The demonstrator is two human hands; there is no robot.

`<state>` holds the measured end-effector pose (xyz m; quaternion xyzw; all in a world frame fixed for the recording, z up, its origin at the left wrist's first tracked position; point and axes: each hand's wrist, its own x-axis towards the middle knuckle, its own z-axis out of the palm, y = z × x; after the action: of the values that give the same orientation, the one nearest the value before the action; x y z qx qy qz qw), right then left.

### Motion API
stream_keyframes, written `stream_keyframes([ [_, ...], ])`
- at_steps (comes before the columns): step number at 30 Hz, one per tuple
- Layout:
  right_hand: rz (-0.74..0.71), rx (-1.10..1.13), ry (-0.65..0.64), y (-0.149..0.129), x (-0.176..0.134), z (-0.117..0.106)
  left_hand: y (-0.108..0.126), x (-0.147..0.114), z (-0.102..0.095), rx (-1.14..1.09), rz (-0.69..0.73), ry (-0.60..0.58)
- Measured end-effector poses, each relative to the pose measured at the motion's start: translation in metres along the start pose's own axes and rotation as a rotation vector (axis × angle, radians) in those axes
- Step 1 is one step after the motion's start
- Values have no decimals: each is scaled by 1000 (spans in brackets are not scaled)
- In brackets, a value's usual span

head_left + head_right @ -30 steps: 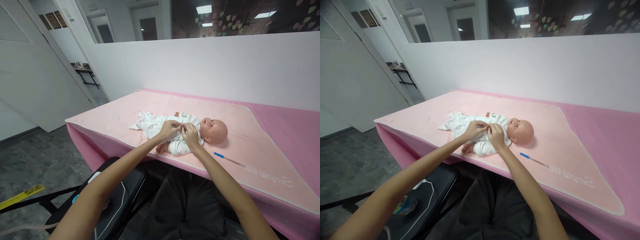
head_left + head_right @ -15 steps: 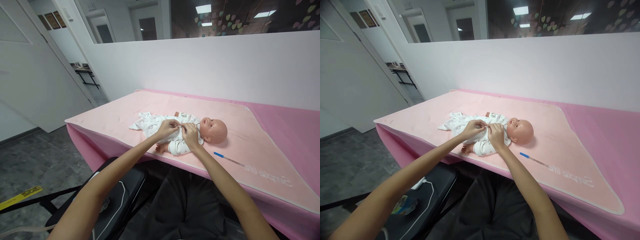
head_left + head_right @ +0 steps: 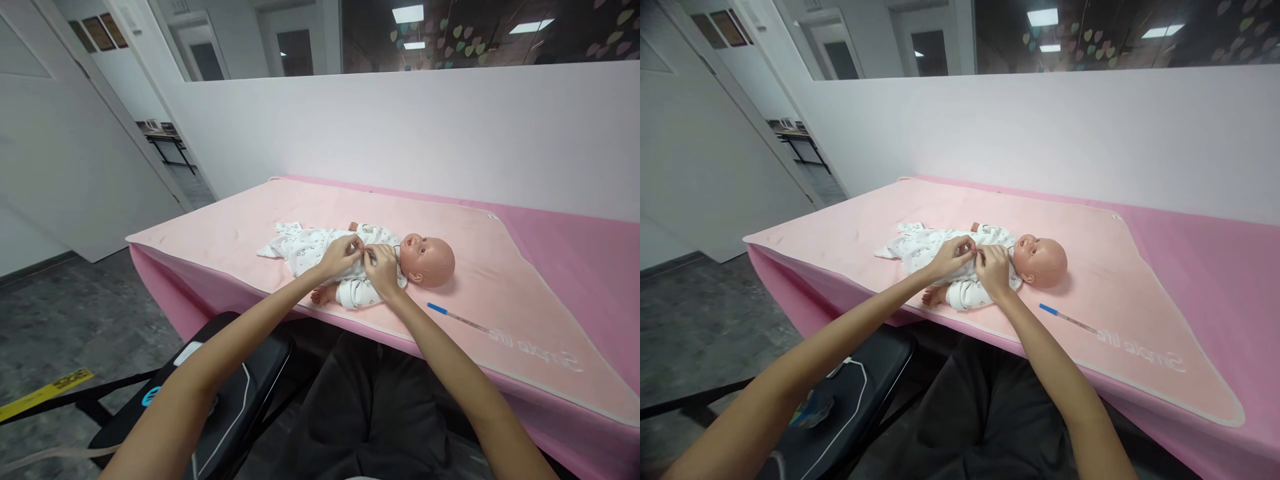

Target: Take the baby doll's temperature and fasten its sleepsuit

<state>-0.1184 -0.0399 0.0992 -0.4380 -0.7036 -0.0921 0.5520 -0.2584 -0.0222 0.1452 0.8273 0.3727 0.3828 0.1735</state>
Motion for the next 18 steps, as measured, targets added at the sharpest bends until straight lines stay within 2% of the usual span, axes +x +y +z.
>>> stream_keyframes([
  [4, 22, 2, 7, -1, 1, -1, -4, -4, 1, 109, 52, 27],
  [7, 9, 1, 0, 0, 0, 0, -9, -9, -2, 145, -22, 8],
  [11, -51, -48, -46, -2, 1, 0, -15, -14, -14, 108, -133, -112],
  [15, -223, -105, -140, -15, 7, 4, -16, -15, -27, 191, -106, -240],
  [18, -224, -81, -227, -27, 12, 10, -14, -17, -38, 250, -64, -296],
])
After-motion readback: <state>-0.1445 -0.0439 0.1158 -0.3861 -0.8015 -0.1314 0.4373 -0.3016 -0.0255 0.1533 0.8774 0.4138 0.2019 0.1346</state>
